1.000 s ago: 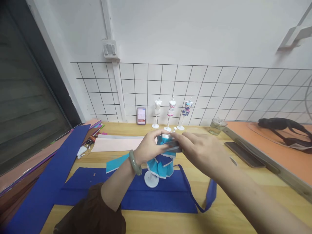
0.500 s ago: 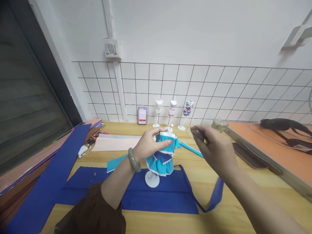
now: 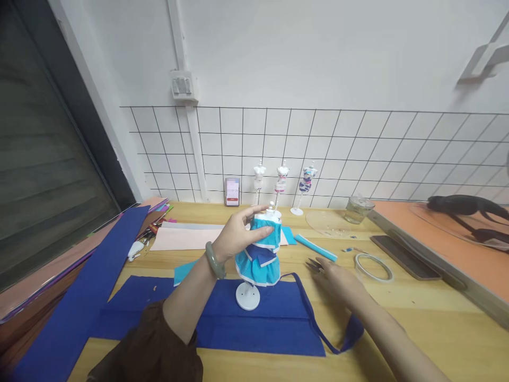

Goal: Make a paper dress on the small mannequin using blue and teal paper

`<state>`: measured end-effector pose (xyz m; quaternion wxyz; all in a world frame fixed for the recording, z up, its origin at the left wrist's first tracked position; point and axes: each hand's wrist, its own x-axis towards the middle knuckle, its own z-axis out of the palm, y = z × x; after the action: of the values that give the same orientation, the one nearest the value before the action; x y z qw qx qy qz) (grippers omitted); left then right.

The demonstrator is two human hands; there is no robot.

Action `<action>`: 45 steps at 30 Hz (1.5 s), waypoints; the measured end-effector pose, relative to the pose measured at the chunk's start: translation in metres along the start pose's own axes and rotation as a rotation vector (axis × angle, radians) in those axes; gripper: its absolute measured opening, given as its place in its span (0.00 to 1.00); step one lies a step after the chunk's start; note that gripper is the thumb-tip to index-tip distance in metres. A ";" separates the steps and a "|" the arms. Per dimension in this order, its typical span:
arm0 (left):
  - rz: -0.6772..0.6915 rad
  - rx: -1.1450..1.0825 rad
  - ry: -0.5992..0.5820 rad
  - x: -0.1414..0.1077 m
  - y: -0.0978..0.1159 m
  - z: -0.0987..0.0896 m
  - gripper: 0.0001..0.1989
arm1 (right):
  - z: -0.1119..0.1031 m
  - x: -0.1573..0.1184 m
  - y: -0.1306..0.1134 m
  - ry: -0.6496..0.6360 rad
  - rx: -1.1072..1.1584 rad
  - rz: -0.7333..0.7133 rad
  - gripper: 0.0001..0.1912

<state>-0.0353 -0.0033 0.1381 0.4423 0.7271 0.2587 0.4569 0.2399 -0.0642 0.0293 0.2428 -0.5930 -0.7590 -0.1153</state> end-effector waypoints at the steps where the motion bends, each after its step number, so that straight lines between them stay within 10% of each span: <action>1: -0.006 0.004 0.007 0.000 0.000 0.000 0.29 | 0.002 0.000 0.001 -0.047 0.013 0.002 0.10; 7: -0.068 0.010 0.018 -0.001 0.002 0.000 0.28 | -0.004 0.019 -0.009 -0.021 0.094 0.070 0.13; 18: 0.051 -0.035 -0.034 -0.001 0.005 0.003 0.24 | -0.074 0.083 -0.133 0.055 1.076 0.360 0.26; 38: -0.038 -0.085 0.229 0.012 -0.022 -0.014 0.27 | -0.023 0.108 -0.117 0.010 1.460 0.504 0.22; 45: -0.067 -0.063 0.403 0.017 -0.039 -0.019 0.25 | -0.008 0.107 -0.110 0.174 1.095 0.451 0.20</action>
<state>-0.0433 0.0364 0.1153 0.4193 0.5977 0.3515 0.5860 0.1178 -0.0077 0.1027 0.5929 -0.5164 -0.5407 0.2990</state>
